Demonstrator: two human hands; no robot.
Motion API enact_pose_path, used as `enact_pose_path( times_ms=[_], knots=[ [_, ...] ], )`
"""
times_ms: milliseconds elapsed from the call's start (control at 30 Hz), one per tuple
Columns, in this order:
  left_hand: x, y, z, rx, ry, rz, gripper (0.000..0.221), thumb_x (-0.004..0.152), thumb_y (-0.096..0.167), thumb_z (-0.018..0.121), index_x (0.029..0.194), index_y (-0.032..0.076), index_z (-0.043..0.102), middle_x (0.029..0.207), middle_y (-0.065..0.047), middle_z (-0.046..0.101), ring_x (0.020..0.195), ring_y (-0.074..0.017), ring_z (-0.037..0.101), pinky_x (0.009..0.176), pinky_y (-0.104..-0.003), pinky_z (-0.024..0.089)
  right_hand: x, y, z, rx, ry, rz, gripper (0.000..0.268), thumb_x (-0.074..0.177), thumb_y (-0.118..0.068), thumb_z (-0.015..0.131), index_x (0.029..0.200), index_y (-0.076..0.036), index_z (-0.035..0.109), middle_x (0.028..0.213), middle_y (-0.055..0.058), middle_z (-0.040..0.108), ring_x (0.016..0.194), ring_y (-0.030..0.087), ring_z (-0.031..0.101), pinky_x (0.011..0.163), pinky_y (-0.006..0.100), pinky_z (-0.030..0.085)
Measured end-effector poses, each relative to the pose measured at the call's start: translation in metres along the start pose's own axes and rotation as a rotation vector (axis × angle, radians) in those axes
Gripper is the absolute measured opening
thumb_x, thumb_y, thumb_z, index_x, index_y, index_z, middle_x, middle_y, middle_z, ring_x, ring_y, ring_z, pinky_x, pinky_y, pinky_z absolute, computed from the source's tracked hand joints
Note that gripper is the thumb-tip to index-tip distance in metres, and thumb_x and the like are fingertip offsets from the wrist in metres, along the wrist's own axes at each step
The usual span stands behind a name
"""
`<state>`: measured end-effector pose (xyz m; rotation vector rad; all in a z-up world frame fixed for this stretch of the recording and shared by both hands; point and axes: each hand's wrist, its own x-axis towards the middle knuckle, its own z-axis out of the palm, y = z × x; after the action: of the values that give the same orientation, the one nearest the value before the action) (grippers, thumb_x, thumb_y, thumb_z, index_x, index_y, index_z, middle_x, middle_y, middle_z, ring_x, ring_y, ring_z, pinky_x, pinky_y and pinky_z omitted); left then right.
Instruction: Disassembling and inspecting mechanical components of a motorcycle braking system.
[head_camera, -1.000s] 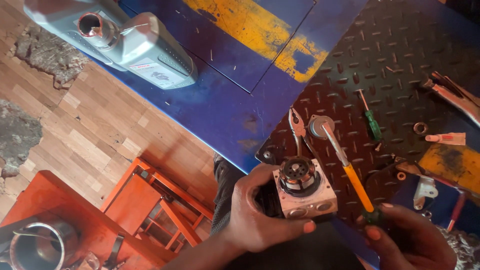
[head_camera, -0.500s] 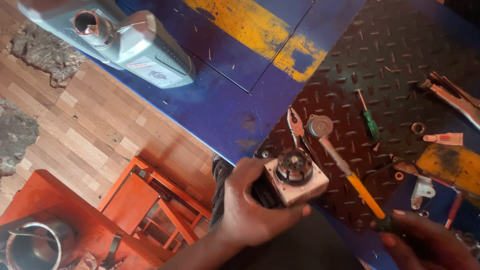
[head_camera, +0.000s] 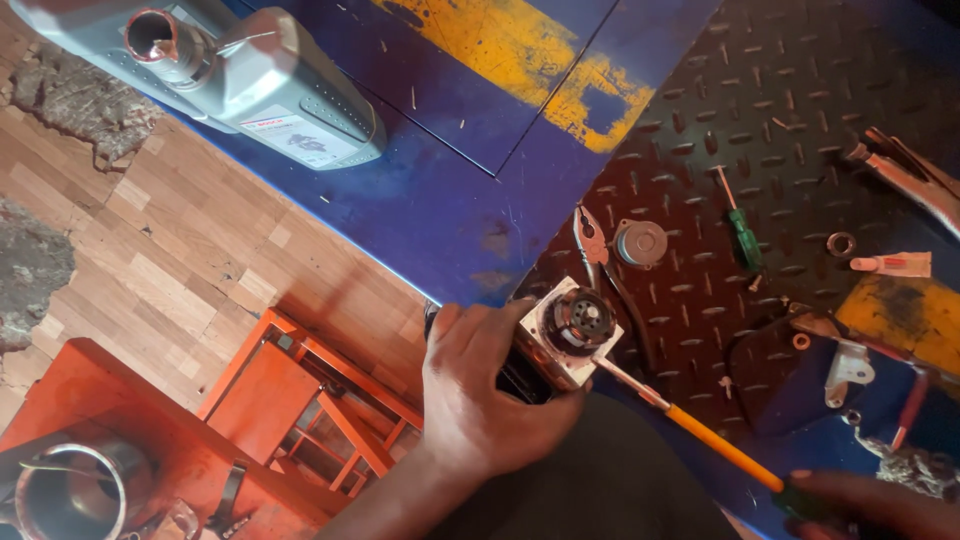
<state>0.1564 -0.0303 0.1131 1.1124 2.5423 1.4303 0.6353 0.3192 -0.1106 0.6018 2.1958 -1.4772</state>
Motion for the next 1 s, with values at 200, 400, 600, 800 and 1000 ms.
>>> enact_pose_path(
  times_ms=[200,400,600,800,1000],
  knots=[
    [0.0,0.0,0.0,0.032,0.039,0.055,0.057,0.063,0.021,0.087,0.114,0.0,0.068,0.093,-0.009,0.069,0.082,-0.0288,0.064,0.081,-0.04,0.047,0.018,0.045,-0.016,0.4,-0.33,0.261,0.048,0.092,-0.022,0.078,0.135,-0.008,0.064,0.101,0.01,0.074,0.084,0.019,0.075,0.08,0.034,0.061],
    [-0.001,0.0,0.0,0.05,0.041,0.094,0.059,0.061,0.019,0.085,0.113,-0.001,0.067,0.094,-0.012,0.069,0.083,-0.0313,0.064,0.08,-0.042,0.048,0.031,-0.077,-0.011,0.987,-0.365,0.815,0.044,0.093,-0.034,0.067,0.121,-0.001,0.066,0.08,0.012,0.07,0.063,0.024,0.071,0.062,0.038,0.058],
    [0.0,0.002,-0.001,0.088,0.036,0.11,0.06,0.061,0.02,0.086,0.113,-0.003,0.067,0.093,-0.013,0.067,0.083,-0.0327,0.061,0.078,-0.043,0.049,0.048,-0.039,-0.029,0.651,-0.034,0.905,0.039,0.096,-0.029,0.056,0.118,0.002,0.064,0.07,0.017,0.062,0.058,0.027,0.062,0.059,0.04,0.054],
    [0.007,0.01,-0.007,0.075,0.04,0.076,0.058,0.062,0.022,0.086,0.111,-0.002,0.067,0.089,-0.012,0.066,0.078,-0.032,0.06,0.077,-0.042,0.048,0.028,-0.001,-0.032,0.4,-0.331,0.423,0.044,0.095,-0.034,0.068,0.126,-0.003,0.066,0.081,0.009,0.069,0.069,0.019,0.067,0.068,0.035,0.057],
    [0.014,0.012,-0.019,0.077,0.107,0.141,0.054,0.066,0.019,0.083,0.114,0.0,0.065,0.095,-0.011,0.067,0.084,-0.0307,0.064,0.083,-0.04,0.049,0.025,0.084,-0.091,0.066,-0.209,-0.211,0.048,0.089,-0.02,0.079,0.134,-0.008,0.065,0.1,0.011,0.076,0.086,0.021,0.075,0.08,0.037,0.061]
  ],
)
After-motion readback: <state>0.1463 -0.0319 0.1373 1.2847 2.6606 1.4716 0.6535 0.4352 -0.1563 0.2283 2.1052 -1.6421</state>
